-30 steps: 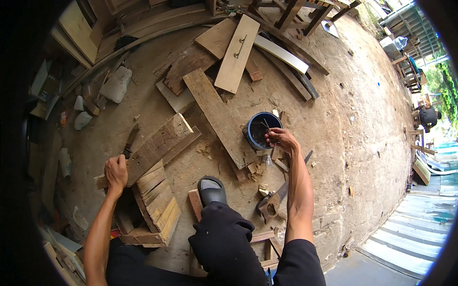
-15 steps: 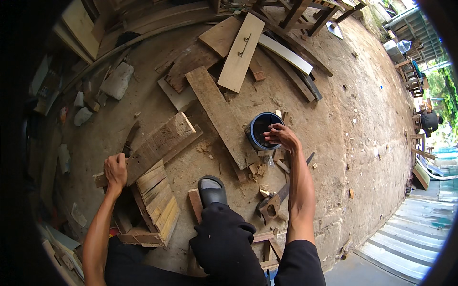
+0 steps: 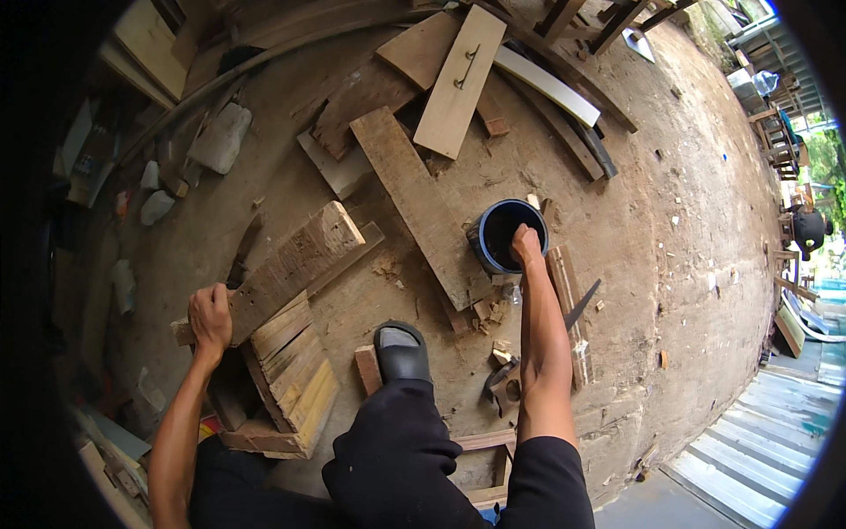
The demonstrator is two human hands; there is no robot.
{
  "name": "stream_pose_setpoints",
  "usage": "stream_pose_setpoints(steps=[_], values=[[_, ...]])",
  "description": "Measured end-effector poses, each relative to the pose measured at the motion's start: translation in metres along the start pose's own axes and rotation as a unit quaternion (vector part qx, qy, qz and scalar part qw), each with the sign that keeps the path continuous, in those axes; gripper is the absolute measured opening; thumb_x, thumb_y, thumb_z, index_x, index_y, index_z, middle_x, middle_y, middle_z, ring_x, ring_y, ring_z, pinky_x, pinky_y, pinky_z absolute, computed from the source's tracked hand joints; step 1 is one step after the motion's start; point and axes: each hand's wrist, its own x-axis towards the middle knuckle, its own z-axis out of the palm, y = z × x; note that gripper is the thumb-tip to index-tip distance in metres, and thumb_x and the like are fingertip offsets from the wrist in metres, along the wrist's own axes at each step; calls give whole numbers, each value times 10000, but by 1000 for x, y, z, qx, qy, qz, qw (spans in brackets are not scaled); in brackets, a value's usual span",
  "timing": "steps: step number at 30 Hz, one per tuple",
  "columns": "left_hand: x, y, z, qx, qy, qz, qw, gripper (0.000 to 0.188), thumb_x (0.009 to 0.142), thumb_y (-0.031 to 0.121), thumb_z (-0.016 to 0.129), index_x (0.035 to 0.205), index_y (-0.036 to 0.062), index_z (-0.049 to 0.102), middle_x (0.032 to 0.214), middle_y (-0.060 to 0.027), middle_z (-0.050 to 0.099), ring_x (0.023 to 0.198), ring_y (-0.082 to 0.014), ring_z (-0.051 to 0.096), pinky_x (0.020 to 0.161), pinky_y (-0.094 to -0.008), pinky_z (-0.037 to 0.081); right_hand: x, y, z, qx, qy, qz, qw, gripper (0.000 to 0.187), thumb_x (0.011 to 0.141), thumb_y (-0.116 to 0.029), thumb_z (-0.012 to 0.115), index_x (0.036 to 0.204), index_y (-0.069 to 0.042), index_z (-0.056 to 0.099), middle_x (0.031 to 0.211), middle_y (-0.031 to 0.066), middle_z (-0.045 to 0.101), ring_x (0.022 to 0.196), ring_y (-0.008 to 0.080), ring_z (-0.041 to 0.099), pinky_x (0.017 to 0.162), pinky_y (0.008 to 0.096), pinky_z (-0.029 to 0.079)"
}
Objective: The person assembles a small wooden stool by hand, positioning planks and legs, then securing them with nails and a hammer. The person repeatedly aligns parts, hammers nails, and adjusts the frame to complete the assembly.
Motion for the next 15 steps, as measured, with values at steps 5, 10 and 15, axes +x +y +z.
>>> stream_pose_setpoints(steps=[5,10,15], values=[[1,-4,0,5,-6,29,1000,331,836,218,459,711,-17,656,737,-243,608,724,-437,597,633,-469,437,6,11,47,-101,-87,9,991,161,809,-120,524,801,-21,651,835,240,660,777,399,660,704,443,557],[1,-12,6,-14,15,-2,1000,348,830,242,470,649,-28,593,677,-272,554,664,-460,570,601,-495,413,-4,-1,35,-55,-27,12,998,109,825,-130,569,897,-58,607,855,218,646,798,414,644,663,485,537],[0,-18,7,-10,16,-12,1000,367,826,250,457,654,-48,583,693,-291,545,664,-472,570,602,-500,416,-18,-31,-19,26,52,53,997,298,787,-220,678,1035,-54,685,975,217,675,925,379,652,795,425,524]])
